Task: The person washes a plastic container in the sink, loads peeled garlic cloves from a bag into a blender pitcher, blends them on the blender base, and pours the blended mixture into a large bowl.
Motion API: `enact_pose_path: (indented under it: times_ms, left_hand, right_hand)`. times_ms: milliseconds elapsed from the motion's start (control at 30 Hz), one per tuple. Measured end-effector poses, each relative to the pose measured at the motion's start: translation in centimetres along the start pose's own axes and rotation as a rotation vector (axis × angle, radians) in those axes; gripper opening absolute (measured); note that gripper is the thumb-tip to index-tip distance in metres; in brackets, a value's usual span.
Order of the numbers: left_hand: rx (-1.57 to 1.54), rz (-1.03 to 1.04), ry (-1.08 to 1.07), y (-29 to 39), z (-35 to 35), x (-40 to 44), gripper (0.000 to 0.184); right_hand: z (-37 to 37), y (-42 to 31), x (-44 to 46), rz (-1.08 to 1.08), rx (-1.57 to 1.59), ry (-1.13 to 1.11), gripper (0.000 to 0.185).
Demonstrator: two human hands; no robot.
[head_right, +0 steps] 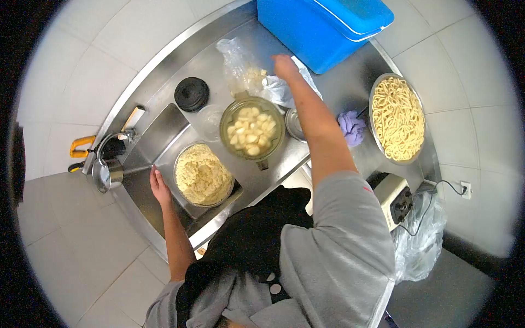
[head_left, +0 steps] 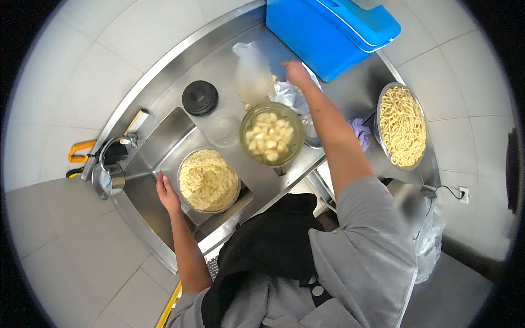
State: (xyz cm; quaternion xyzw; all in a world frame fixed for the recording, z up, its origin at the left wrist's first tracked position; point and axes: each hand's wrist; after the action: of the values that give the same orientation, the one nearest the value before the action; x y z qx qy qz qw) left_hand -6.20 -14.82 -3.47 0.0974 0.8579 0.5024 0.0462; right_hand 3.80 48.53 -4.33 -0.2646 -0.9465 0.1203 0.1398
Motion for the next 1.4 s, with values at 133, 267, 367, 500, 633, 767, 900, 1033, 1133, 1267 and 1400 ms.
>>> enact_pose_path:
  times_ms: [133,267,367,500,633,767,900,1033,1133,1267,1400]
  left_hand:
    - [-0.119,0.106,-0.051,11.1,1.5,0.4,0.045]
    - [-0.117,0.182,-0.178,19.8,4.3,1.9,0.040]
    - [-0.076,0.261,-0.319,25.0,6.7,3.4,0.034]
    - [0.086,0.498,-0.529,32.0,11.0,6.1,0.028]
    - [0.174,0.541,-0.675,37.9,14.9,6.8,0.026]
    - [0.063,0.519,-0.669,38.4,15.9,5.4,0.025]
    - [0.009,0.453,-0.608,37.0,14.3,2.7,0.024]
    - [-0.006,0.366,-0.578,33.0,11.5,0.6,0.024]
    - [-0.017,0.278,-0.652,31.9,10.0,-1.3,0.025]
    - [-0.071,0.267,-0.647,30.1,9.3,-2.6,0.025]
    - [-0.045,0.329,-0.605,28.9,8.5,-3.1,0.027]
  right_hand:
    - [0.9,1.0,2.3,0.135,0.001,-0.372,0.031]
    - [-0.6,1.7,2.7,0.274,0.113,-0.340,0.027]
    - [-3.7,3.0,0.3,0.078,0.173,-0.116,0.030]
    - [-1.1,5.5,-4.0,0.064,0.049,-0.506,0.029]
    - [-1.4,4.3,-6.9,0.143,0.164,-0.321,0.026]
    - [-0.8,5.4,-6.9,0.171,0.153,-0.255,0.024]
    - [-7.2,3.6,-7.1,0.137,0.219,-0.214,0.024]
    - [-19.2,-4.7,-9.3,-0.156,0.743,-0.157,0.030]
    - [-23.9,-11.9,-12.0,-0.408,0.658,-0.369,0.029]
    - [-22.6,-17.6,-14.1,-0.521,0.306,-0.566,0.040]
    - [-22.2,-19.7,-15.6,-0.576,0.073,-0.579,0.053]
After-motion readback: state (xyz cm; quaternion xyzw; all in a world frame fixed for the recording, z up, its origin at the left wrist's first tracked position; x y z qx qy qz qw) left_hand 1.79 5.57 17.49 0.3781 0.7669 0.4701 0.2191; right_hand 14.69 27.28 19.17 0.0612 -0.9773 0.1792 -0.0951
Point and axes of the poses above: each hand's wrist, its own x-axis towards the middle knuckle, its own z-axis out of the palm, y = z × x, and after that the axes turned 2 degrees about -y, right-handed
